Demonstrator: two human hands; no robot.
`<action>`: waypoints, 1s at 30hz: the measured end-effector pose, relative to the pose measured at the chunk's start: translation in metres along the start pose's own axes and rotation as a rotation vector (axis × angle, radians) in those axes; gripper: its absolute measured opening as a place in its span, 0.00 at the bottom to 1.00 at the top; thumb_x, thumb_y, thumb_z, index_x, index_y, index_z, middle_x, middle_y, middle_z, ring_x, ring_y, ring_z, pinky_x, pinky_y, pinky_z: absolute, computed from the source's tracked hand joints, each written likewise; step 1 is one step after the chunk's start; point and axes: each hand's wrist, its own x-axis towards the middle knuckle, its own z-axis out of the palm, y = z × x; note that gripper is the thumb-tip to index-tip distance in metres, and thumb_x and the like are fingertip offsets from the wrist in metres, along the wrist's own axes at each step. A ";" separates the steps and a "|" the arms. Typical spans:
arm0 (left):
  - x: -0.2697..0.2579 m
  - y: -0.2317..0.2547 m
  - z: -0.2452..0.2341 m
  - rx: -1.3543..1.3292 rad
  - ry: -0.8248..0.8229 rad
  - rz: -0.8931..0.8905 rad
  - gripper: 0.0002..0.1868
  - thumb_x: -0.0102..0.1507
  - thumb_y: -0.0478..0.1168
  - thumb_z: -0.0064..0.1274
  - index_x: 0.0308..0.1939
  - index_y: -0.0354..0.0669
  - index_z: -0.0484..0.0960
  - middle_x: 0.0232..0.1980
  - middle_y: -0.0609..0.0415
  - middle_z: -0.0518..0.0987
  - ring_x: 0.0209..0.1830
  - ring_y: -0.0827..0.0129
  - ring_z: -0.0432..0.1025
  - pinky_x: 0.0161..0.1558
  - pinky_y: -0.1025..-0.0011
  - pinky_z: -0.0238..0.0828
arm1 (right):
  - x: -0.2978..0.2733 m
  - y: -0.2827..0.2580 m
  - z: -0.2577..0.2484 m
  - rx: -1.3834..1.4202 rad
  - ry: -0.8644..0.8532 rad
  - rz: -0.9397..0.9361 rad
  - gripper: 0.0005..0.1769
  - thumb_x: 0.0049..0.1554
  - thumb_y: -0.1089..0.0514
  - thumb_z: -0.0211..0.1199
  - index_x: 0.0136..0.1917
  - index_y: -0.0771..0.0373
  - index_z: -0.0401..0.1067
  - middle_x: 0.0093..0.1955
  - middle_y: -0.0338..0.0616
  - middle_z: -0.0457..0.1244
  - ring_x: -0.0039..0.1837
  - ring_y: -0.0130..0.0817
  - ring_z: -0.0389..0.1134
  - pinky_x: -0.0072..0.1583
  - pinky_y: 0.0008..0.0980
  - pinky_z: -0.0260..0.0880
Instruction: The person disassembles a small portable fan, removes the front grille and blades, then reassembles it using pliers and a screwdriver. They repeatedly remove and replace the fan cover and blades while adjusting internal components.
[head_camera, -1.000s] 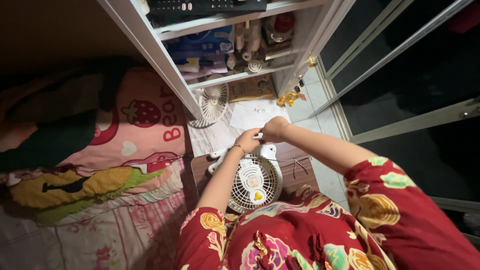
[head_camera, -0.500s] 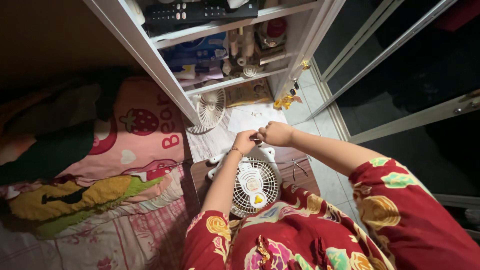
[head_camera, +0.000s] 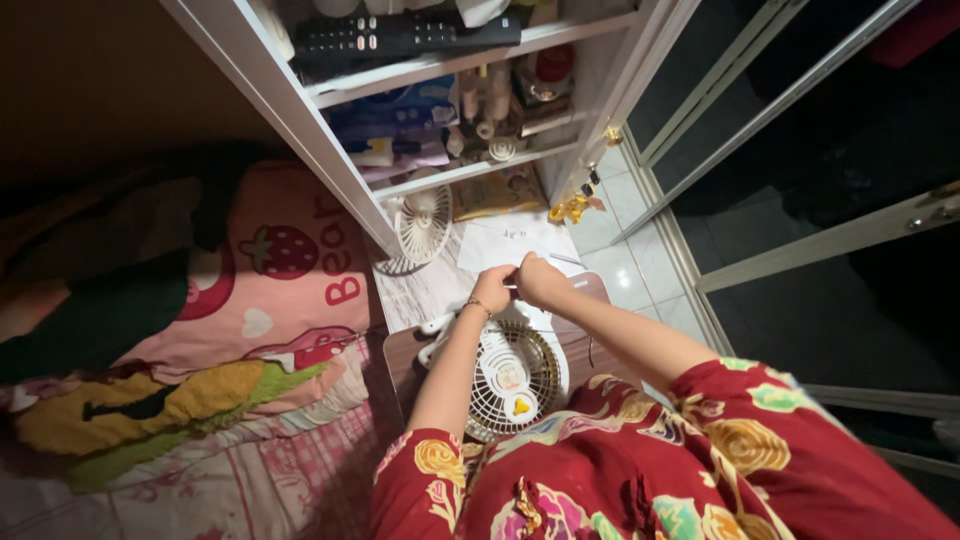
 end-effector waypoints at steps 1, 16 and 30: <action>0.000 -0.001 0.001 0.000 0.008 0.009 0.14 0.53 0.27 0.63 0.42 0.37 0.83 0.38 0.47 0.85 0.37 0.68 0.78 0.44 0.71 0.76 | 0.000 0.001 0.003 -0.017 0.016 0.000 0.24 0.54 0.49 0.68 0.54 0.70 0.68 0.45 0.62 0.69 0.48 0.57 0.73 0.50 0.49 0.73; -0.045 0.012 -0.012 0.519 0.075 -0.226 0.09 0.56 0.36 0.57 0.38 0.42 0.87 0.43 0.39 0.84 0.46 0.47 0.79 0.52 0.58 0.75 | 0.068 0.034 0.034 -0.949 -0.107 -1.017 0.08 0.52 0.55 0.61 0.35 0.55 0.78 0.40 0.45 0.72 0.44 0.46 0.75 0.43 0.44 0.73; -0.039 -0.004 -0.004 0.569 0.098 -0.327 0.08 0.57 0.33 0.55 0.36 0.43 0.88 0.43 0.35 0.83 0.47 0.43 0.78 0.52 0.54 0.76 | 0.057 0.025 0.042 -0.551 0.006 -0.500 0.09 0.47 0.57 0.67 0.41 0.61 0.80 0.43 0.54 0.70 0.46 0.51 0.74 0.46 0.46 0.73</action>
